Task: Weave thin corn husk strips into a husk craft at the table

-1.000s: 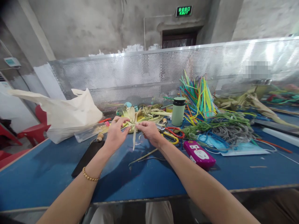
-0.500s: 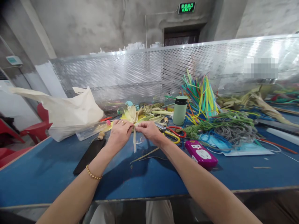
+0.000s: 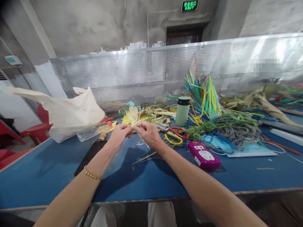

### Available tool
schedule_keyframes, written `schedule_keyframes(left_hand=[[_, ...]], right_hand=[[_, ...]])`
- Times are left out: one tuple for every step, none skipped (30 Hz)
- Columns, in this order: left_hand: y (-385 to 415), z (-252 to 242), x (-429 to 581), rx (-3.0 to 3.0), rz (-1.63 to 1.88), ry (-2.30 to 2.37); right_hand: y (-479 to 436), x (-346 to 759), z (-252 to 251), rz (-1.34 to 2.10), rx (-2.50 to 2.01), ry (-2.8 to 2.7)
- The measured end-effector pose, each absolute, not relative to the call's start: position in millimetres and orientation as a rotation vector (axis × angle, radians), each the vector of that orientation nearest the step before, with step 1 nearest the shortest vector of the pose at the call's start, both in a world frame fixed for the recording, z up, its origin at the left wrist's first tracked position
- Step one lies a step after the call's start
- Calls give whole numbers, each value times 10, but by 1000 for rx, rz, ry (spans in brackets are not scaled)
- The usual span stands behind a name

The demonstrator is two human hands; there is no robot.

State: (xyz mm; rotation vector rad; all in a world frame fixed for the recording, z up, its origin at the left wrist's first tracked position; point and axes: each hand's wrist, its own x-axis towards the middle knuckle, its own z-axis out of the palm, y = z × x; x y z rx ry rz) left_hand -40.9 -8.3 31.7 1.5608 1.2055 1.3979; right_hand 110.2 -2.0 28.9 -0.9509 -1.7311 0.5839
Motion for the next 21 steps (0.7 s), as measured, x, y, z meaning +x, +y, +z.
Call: schedule_keyframes(left_hand=[[-87,314,-411,1477,1370,1146],[-92,313,-411,1412,1346,1096],[-97,313,-410,1374,1333,1065],[-102,315,-409,1371,1332,1058],[-106,321,-407,1403,1345,1069],[-110,329,-407,1463,1369,1094],[-113,338,-408,1542,1391,1129],[-115,349,-411,1624,1411,1171],[-118,359,-416,1700,1429,1209],[-122,368,-422,1764,1443,1240],[-125,376,-430,1814,1459,1265],[-129,382,-438,1853,1472,1286],[-133,388,-445,1882,1481,1301],[-136,392,-451,1896,1486,1313],[-138,396,-457,1896,1480,1320],[-139,400,-461,1878,1462,1315],[-138,404,-465,1837,1430,1294],[-137,407,-469,1772,1384,1258],[-134,410,-473,1688,1336,1207],[-131,412,-477,1595,1290,1145],[-128,412,-480,1506,1251,1079]], right_hand=[[-23,1100,291,596,-955,-1725],[-27,1100,294,613,-957,-1716],[-31,1102,300,633,-958,-1708],[-36,1106,309,654,-962,-1700],[-42,1110,321,675,-969,-1691],[-49,1115,334,693,-978,-1681],[-56,1121,347,709,-985,-1672],[-61,1128,359,723,-988,-1663],[-64,1134,368,740,-984,-1654],[-63,1141,372,759,-975,-1641],[-59,1149,371,781,-964,-1632],[-50,1157,365,804,-955,-1625],[-37,1165,355,826,-946,-1622],[-23,1174,341,846,-939,-1625],[-8,1181,327,862,-933,-1634],[5,1187,314,872,-928,-1644],[15,1191,305,878,-926,-1653],[20,1193,299,879,-925,-1658],[21,1192,299,876,-926,-1661],[15,1189,304,870,-928,-1660],[5,1185,312,862,-929,-1660]])
